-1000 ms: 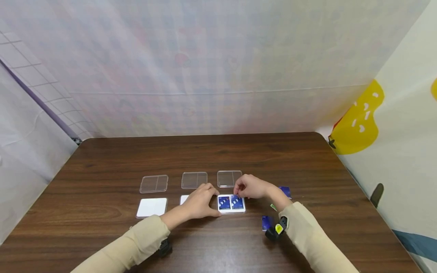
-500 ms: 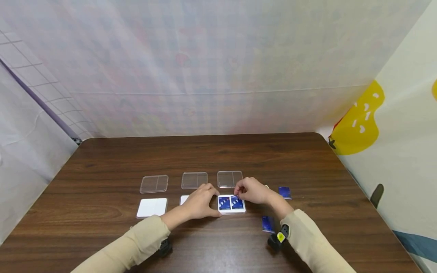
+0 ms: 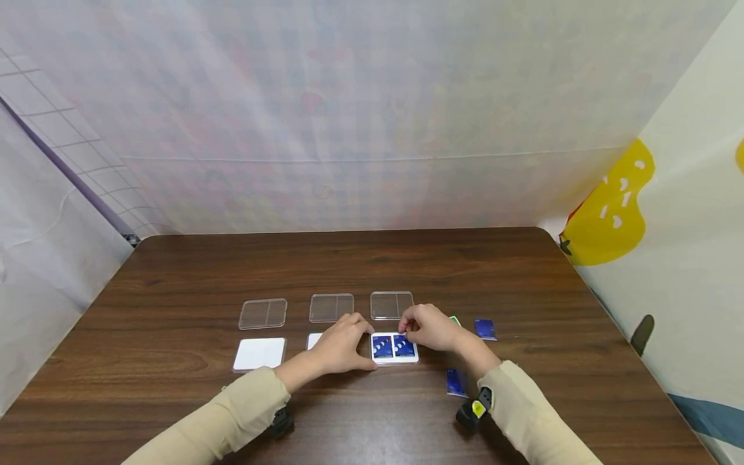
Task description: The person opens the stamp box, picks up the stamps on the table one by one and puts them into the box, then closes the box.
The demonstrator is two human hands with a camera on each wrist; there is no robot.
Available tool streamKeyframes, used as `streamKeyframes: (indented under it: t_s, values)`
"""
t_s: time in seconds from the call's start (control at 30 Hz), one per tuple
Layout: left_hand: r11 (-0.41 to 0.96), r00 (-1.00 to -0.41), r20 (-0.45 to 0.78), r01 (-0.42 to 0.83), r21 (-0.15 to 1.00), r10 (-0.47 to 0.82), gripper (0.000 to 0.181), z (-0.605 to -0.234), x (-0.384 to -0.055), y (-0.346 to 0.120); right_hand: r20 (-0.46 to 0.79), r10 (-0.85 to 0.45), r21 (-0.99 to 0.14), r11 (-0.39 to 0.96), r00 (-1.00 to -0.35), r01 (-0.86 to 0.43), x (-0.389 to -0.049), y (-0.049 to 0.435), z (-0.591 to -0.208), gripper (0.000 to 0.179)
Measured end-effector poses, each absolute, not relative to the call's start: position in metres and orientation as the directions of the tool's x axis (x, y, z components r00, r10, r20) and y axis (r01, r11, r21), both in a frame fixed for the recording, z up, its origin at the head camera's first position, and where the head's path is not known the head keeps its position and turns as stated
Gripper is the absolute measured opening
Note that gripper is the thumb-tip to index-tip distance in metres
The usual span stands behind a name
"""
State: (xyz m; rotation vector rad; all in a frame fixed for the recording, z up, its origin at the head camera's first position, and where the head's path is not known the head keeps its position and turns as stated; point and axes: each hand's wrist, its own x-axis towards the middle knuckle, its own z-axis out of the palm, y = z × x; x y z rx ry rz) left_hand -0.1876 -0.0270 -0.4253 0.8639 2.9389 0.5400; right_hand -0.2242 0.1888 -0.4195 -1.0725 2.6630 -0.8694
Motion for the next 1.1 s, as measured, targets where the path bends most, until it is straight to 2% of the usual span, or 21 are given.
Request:
streamKeyframes:
  t_s: [0.4,0.63,0.97,1.1]
  values:
    - [0.776,-0.845,0.053,0.512,0.369,0.532,0.069,-0.421,-0.188,-0.04,0.102,-0.624,-0.638,0.557,-0.775,-0.532,-0.221,0.202,-0.409,0.008]
    - [0.765,-0.846,0.081,0.514,0.388,0.527,0.066,-0.415,-0.185,-0.072,0.159,-0.605,-0.597,0.571,-0.781,-0.564,-0.212,0.228,-0.406,0.006]
    - [0.771,-0.874,0.068,0.459,0.442,0.481,0.068,-0.418,-0.181,-0.118,0.067,-0.553,-0.656,0.603,-0.831,-0.454,-0.181,0.264,-0.408,0.009]
    - [0.762,-0.873,0.069,0.458,0.457,0.484,0.066,-0.421,-0.178,-0.128,0.066,-0.551,-0.658,0.603,-0.832,-0.452,-0.169,0.274,-0.415,0.009]
